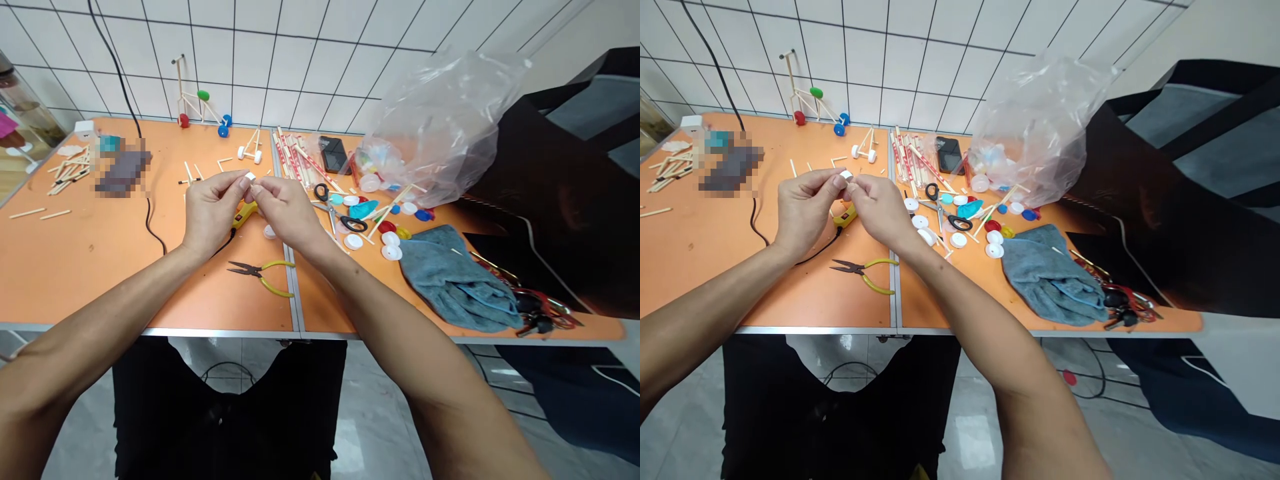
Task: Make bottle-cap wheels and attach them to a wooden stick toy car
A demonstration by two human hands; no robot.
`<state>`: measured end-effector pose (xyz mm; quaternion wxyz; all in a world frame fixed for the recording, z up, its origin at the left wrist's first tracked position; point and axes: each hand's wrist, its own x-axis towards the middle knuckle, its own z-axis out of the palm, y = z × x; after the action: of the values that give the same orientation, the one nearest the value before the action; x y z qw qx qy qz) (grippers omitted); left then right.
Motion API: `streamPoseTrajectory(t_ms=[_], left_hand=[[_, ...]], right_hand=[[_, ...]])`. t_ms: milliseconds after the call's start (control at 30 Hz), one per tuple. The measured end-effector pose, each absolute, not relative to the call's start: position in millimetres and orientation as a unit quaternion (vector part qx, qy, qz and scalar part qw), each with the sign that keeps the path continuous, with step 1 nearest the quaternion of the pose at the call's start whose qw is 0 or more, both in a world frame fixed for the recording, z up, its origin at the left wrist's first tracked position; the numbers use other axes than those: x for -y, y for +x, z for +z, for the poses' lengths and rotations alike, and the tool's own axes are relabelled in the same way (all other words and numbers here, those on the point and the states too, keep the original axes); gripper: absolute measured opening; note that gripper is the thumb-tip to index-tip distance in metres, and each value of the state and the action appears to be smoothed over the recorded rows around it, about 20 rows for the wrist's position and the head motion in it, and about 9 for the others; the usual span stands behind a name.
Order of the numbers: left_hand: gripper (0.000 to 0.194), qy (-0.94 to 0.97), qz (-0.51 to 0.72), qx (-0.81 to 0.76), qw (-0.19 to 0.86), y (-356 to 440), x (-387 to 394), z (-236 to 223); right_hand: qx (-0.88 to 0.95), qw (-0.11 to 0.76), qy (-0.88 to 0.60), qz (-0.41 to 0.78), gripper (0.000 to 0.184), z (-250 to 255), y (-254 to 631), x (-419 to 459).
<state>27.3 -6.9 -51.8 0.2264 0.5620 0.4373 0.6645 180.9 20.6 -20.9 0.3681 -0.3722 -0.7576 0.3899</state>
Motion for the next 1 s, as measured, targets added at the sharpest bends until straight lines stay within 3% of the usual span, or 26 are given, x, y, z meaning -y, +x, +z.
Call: streamPoseTrajectory(t_ms=[100, 167, 300, 467, 533, 667, 833, 1000], left_hand=[[0.039, 0.571, 0.654, -0.447, 0.215, 26.7, 7.6, -52.4], [0.037, 0.572, 0.65, -0.451, 0.217, 25.6, 7.0, -53.7], [0.032, 0.572, 0.651, -0.442, 0.23, 23.9, 5.4, -55.4], [0.031, 0.569, 0.656, -0.445, 0.217, 25.6, 6.4, -54.7], [0.029, 0.562, 0.662, -0.447, 0.213, 26.5, 6.1, -56.0], [0.029, 0.552, 0.673, -0.437, 0.226, 27.4, 5.3, -57.2], [0.032, 0.563, 0.665, -0.431, 0.236, 26.7, 6.7, -54.1], [0.018, 0.553, 0.669, -0.438, 0.235, 25.8, 4.5, -59.0]], right_hand=[[0.657, 0.337, -0.359, 0.57, 0.022, -20.6, 180.5, -19.9], [0.661, 0.338, -0.366, 0.562, 0.022, -20.9, 179.8, -19.5], [0.745, 0.388, -0.382, 0.387, 0.027, -20.7, 178.1, -19.5], [0.652, 0.326, -0.362, 0.581, 0.021, -19.3, 179.1, -19.6], [0.679, 0.342, -0.366, 0.537, 0.021, -19.6, 179.2, -18.8], [0.767, 0.395, -0.381, 0.332, 0.027, -20.0, 178.7, -17.8], [0.723, 0.322, -0.372, 0.485, 0.024, -17.6, 180.4, -18.7], [0.819, 0.348, -0.397, 0.223, 0.027, -21.4, 180.2, -19.0]])
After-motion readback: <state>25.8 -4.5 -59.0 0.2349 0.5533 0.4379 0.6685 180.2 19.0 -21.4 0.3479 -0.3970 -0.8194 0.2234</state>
